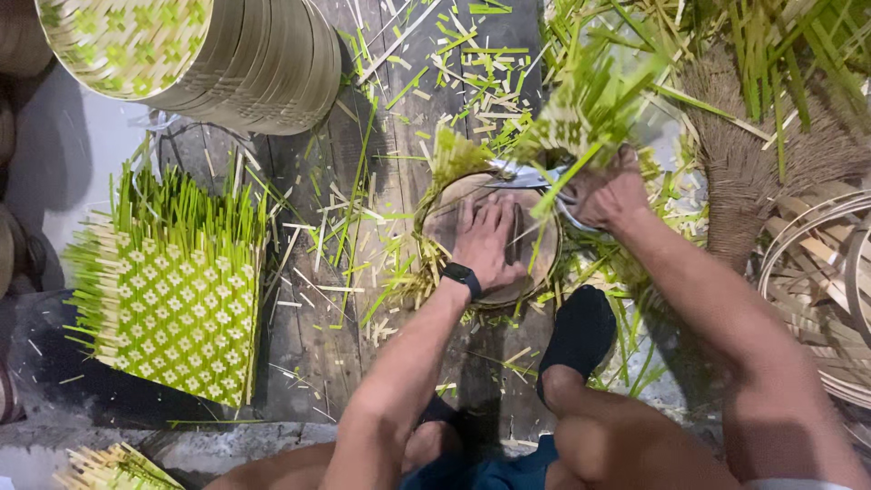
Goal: The person trims excess bamboo strips from woven circular mats using shears. They repeatedly place a circular frame on a woven mat, cut the overhanging strips flush with the frame, and stack the finished pieces.
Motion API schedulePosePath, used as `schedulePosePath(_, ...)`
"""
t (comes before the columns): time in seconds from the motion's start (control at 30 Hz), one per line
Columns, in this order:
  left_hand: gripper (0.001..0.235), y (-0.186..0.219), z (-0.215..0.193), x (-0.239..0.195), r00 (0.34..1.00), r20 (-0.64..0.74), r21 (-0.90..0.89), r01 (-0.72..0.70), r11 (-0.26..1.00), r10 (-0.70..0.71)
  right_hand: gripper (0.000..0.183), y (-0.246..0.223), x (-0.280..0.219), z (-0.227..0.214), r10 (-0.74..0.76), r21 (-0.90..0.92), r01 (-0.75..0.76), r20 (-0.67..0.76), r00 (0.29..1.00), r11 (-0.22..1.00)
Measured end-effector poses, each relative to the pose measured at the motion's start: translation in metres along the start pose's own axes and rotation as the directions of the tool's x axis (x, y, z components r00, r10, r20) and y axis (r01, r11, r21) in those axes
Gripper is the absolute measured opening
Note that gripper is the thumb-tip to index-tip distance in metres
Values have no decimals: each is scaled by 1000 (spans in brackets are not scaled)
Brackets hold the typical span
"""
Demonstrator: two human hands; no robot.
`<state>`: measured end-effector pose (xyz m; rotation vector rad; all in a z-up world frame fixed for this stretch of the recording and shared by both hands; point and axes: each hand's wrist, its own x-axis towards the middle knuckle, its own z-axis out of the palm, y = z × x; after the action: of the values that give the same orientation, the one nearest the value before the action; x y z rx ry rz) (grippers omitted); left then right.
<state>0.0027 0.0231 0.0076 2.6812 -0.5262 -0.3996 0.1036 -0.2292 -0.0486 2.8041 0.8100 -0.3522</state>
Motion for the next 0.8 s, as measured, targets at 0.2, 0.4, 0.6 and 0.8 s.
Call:
schedulePosePath(0.2, 122, 9, -4, -9, 978, -150, 14, 146, 989, -142, 34, 26, -12, -2, 42, 122, -66, 192, 980, 990)
schedulePosePath(0.4, 133, 24, 6, -3, 842, -157, -115, 503, 857, -516, 45, 11, -4, 9, 91, 102, -108, 163, 983, 989)
schedulePosePath(0.6, 138, 2, -4, -9, 953, -117, -35, 279, 960, -281, 38, 21, -5, 20, 104, 231, -179, 303, 947, 956)
schedulePosePath(0.8, 141, -4, -10, -9, 988, -69, -33, 136, 990, -138, 52, 4, 0, -4, 80, 31, -79, -66, 995, 996)
